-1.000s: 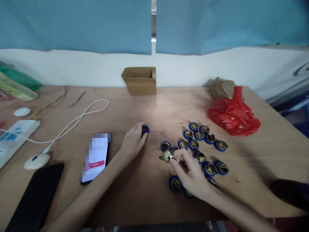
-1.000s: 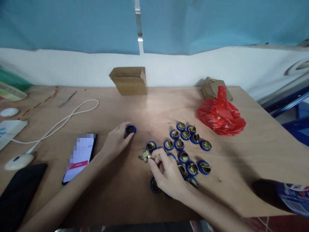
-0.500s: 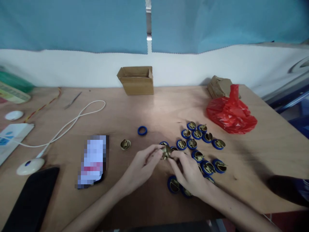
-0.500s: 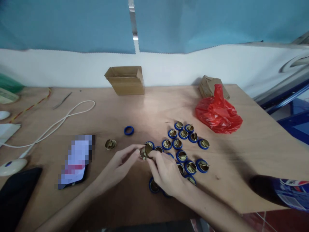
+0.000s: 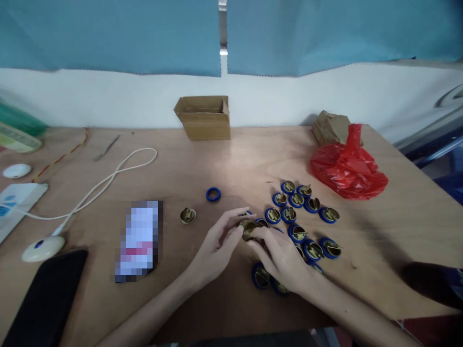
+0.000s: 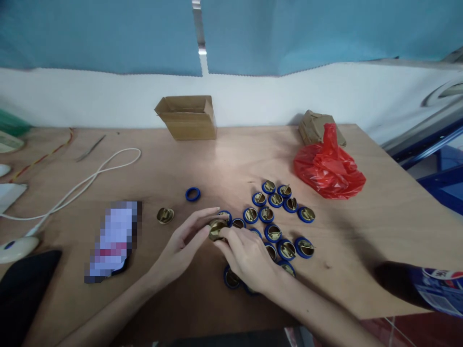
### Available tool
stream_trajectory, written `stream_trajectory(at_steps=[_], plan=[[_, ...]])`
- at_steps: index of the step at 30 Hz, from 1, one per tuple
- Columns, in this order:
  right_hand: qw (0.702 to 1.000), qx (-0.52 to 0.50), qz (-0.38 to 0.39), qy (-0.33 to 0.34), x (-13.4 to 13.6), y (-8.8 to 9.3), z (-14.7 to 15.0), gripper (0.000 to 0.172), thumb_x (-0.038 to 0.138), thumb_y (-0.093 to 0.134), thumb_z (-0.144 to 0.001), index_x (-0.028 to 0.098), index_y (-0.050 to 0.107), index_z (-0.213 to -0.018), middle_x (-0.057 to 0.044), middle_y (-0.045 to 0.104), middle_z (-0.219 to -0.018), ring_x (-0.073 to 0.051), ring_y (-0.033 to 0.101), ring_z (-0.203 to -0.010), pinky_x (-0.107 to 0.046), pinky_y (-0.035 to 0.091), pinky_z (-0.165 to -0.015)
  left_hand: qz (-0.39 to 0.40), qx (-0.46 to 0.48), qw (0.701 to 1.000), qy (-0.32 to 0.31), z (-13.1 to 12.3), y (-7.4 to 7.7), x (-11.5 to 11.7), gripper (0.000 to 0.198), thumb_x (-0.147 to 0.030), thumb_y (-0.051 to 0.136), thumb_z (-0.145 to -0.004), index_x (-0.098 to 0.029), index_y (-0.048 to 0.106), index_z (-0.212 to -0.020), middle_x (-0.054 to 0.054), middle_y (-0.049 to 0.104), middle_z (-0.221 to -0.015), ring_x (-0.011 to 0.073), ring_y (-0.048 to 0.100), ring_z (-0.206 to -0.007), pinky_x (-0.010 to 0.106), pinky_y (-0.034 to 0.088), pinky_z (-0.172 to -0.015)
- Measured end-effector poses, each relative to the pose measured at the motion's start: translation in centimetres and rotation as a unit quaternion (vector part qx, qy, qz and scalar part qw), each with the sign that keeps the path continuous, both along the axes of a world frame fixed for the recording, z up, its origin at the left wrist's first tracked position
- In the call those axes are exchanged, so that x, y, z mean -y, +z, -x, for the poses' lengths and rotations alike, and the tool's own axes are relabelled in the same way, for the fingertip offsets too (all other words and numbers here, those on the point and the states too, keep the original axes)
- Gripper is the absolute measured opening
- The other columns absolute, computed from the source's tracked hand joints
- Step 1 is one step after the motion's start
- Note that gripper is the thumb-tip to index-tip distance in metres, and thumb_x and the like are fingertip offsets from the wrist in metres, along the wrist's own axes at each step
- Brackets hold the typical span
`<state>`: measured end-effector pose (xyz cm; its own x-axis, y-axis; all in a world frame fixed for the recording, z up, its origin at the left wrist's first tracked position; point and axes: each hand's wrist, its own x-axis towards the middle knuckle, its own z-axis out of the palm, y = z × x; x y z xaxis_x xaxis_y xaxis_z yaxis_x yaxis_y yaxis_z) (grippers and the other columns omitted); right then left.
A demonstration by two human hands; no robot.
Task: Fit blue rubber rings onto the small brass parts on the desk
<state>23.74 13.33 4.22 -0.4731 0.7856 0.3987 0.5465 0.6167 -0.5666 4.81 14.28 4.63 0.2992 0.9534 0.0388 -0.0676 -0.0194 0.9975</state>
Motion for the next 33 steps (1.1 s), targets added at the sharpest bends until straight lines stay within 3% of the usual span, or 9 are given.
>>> stream_trajectory(at_steps=[5, 10, 15, 21, 26, 29, 33], plan=[[0.998, -0.008, 0.057, -0.005, 0.2, -0.6, -0.2, 0.013, 0.029, 0.047, -0.106, 0.022, 0.048, -0.095, 0.001, 0.06, -0.074, -0.017, 0.059, -0.064, -0.028, 0.045, -0.061, -0.01, -0.04, 0.999, -0.007, 0.0, -0.2, 0.4, 0.035, -0.023, 0.049, -0.102, -0.024, 0.052, -0.137, 0.01, 0.066, -0.138, 0.0205, 0.061, -0.131, 0.04, 0.048, -0.115], [0.99, -0.06, 0.124, 0.0, 0.0, -0.2, -0.2, 0.015, 0.026, 0.053, -0.103, 0.023, 0.048, -0.089, 0.002, 0.055, -0.076, -0.014, 0.053, -0.064, -0.026, 0.041, -0.06, -0.061, -0.105, 0.992, -0.014, 0.4, -0.9, 0.5, 0.036, -0.022, 0.05, -0.102, -0.027, 0.055, -0.137, 0.007, 0.063, -0.141, 0.0206, 0.059, -0.133, 0.04, 0.045, -0.117], [0.99, -0.088, 0.108, 0.023, -0.2, 0.2, 0.0, 0.014, 0.017, 0.051, -0.1, 0.022, 0.052, -0.087, 0.0, 0.056, -0.079, -0.015, 0.054, -0.071, -0.027, 0.04, -0.063, -0.11, -0.129, 0.985, -0.016, 0.7, -1.4, 0.6, 0.039, -0.02, 0.053, -0.1, -0.029, 0.056, -0.138, 0.005, 0.066, -0.137, 0.0192, 0.062, -0.129, 0.036, 0.048, -0.113], [0.994, -0.075, 0.073, 0.024, -0.1, 0.0, 0.2, 0.029, 0.013, 0.053, -0.093, 0.022, 0.038, -0.07, 0.003, 0.043, -0.069, -0.014, 0.045, -0.064, -0.026, 0.031, -0.056, -0.214, -0.156, 0.964, -0.029, 0.3, -0.9, 0.7, 0.035, -0.015, 0.054, -0.098, -0.025, 0.064, -0.13, 0.007, 0.069, -0.134, 0.0196, 0.065, -0.125, 0.035, 0.052, -0.109], [0.993, -0.085, 0.071, 0.047, 0.0, 0.4, -0.2, 0.021, 0.015, 0.053, -0.098, 0.022, 0.047, -0.078, 0.001, 0.049, -0.075, -0.014, 0.049, -0.066, -0.026, 0.038, -0.06, -0.207, -0.153, 0.966, 0.027, 0.7, -0.6, 0.1, 0.031, -0.015, 0.05, -0.1, -0.024, 0.067, -0.124, 0.006, 0.074, -0.126, 0.0183, 0.068, -0.12, 0.033, 0.054, -0.105], [0.992, -0.113, 0.053, 0.017, -0.2, 1.1, -0.5, 0.015, 0.013, 0.052, -0.099, 0.021, 0.052, -0.088, -0.001, 0.055, -0.08, -0.015, 0.054, -0.072, -0.028, 0.042, -0.065, -0.183, -0.201, 0.959, 0.078, 2.1, -0.4, -1.2, 0.026, -0.02, 0.054, -0.099, -0.023, 0.068, -0.12, 0.006, 0.075, -0.121, 0.0194, 0.07, -0.114, 0.035, 0.056, -0.101], [0.991, -0.129, 0.045, -0.016, -0.5, 1.7, -0.7, 0.015, 0.01, 0.05, -0.1, 0.021, 0.054, -0.091, -0.001, 0.057, -0.08, -0.016, 0.056, -0.072, -0.029, 0.044, -0.067, -0.217, -0.355, 0.899, 0.141, 5.1, -0.3, -3.2, 0.026, -0.025, 0.056, -0.097, -0.022, 0.067, -0.121, 0.008, 0.073, -0.12, 0.0231, 0.07, -0.108, 0.04, 0.056, -0.098]])
